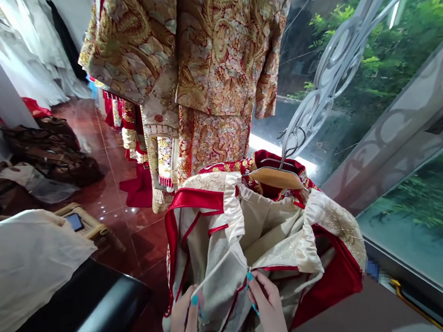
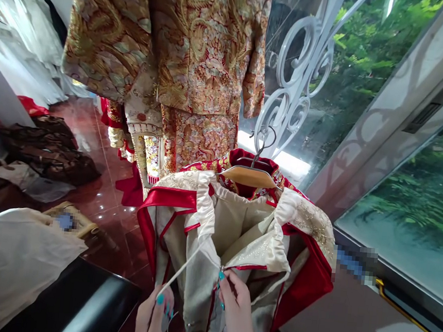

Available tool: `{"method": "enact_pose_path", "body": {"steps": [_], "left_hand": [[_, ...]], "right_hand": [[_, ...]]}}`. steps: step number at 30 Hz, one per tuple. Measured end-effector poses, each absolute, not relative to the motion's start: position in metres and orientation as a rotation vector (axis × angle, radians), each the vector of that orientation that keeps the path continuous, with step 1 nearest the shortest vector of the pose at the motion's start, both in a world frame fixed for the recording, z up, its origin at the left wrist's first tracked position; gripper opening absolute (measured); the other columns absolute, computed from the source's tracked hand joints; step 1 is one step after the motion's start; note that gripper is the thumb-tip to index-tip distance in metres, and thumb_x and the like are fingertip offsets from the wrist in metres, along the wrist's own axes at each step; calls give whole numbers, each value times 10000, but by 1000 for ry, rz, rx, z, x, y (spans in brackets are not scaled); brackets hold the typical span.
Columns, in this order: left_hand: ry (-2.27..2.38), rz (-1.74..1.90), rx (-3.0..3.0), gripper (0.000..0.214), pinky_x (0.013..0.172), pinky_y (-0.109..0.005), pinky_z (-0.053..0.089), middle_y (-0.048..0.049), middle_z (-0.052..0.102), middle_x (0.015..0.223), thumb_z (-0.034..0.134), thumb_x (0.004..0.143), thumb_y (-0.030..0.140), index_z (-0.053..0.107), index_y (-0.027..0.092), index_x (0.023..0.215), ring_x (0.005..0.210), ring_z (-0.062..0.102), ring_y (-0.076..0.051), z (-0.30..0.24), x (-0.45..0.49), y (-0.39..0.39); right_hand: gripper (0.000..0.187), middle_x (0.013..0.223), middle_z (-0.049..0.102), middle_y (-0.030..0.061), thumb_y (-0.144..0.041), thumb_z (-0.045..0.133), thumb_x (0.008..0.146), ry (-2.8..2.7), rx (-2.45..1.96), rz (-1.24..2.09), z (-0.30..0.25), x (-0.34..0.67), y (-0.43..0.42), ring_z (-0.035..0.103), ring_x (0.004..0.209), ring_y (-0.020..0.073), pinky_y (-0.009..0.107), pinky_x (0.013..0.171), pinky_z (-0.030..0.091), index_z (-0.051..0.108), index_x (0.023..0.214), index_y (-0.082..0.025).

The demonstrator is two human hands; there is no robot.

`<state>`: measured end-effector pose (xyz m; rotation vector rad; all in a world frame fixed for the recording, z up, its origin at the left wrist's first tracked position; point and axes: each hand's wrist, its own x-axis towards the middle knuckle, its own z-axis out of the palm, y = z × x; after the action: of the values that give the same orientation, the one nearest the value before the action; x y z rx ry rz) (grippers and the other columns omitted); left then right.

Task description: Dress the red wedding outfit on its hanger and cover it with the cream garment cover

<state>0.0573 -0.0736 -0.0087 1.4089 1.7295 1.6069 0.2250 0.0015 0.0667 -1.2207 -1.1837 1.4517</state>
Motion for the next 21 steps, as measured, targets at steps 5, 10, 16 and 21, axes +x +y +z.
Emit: {"method": "enact_pose_path", "body": {"steps": [5,10,16,21], "left_hand": [[1862,764,1565,213,692,-285,499,-59,664,774,427,856,211,606,211,741,738,654,-214,-19,59,-66],[1695,827,1690,174,683,-256,481,-61,700,923,499,850,198,589,210,1000,774,666,-196,34,103,-35],[1873,862,1802,232,621,-282,476,-88,724,843,448,844,83,646,188,903,708,694,-225,32,122,-1],[1713,1237,1878,237,646,-294,518,-69,732,821,446,898,149,675,205,919,711,686,-211,11,119,-3]], "right_hand": [[449,548,361,-49,-614,667,740,-1256,-1211,1420,75,225,1,302,539,109,246,502,297,602,687,-173],[458,532,348,-52,-625,658,740,-1274,-1211,1397,77,226,-2,283,525,106,249,496,291,621,688,-172],[511,508,339,-55,-676,671,688,-1214,-1224,1428,75,226,-2,266,499,95,245,471,233,592,636,-173],[490,470,347,-58,-618,728,657,-1039,-1200,1394,94,216,4,262,484,86,251,469,218,537,556,-178]]}}
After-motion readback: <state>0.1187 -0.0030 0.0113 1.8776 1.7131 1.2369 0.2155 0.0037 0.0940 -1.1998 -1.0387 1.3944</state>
